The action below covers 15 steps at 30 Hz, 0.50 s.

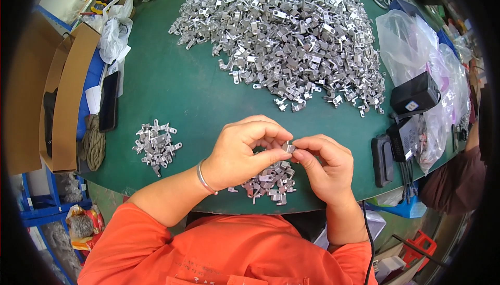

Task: The person puts down a phone and sorts metal brackets by hand, picking pieces from the table and organizing them into separate piles.

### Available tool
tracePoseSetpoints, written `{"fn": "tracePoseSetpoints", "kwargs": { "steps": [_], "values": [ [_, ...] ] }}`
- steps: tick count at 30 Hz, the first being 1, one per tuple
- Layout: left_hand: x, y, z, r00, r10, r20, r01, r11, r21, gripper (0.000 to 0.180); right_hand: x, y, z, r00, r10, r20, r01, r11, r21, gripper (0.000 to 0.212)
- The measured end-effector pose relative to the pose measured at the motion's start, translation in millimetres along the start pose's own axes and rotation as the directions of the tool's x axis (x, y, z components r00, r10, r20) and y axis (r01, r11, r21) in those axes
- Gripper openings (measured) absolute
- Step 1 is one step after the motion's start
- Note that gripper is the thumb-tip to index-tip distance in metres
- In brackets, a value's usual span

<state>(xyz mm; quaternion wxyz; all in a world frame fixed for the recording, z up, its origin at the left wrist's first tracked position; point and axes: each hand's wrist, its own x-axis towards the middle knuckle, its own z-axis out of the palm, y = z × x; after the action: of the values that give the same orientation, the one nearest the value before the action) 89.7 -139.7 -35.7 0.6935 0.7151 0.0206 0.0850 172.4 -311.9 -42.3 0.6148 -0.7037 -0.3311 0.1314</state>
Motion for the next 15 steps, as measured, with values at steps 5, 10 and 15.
{"fn": "tracePoseSetpoints", "kwargs": {
  "steps": [5, 10, 15],
  "values": [
    [-0.7, 0.3, -1.3, 0.999, -0.044, 0.008, 0.044, 0.999, -0.025, 0.027, 0.7, -4.2, 0.5, 1.000, -0.007, 0.004, 0.008, 0.999, -0.049, 0.010],
    [-0.3, -3.0, 0.9, 0.990, -0.130, 0.046, 0.137, 0.971, -0.194, 0.024, 4.3, -4.3, 1.9, 0.948, -0.317, -0.023, 0.298, 0.914, -0.275, 0.016],
    [4.4, 2.4, 2.7, 0.994, 0.108, -0.002, -0.107, 0.990, 0.091, 0.019, 4.6, -5.6, -2.1, 0.939, -0.343, -0.033, 0.329, 0.921, -0.211, 0.021]
  ]
}}
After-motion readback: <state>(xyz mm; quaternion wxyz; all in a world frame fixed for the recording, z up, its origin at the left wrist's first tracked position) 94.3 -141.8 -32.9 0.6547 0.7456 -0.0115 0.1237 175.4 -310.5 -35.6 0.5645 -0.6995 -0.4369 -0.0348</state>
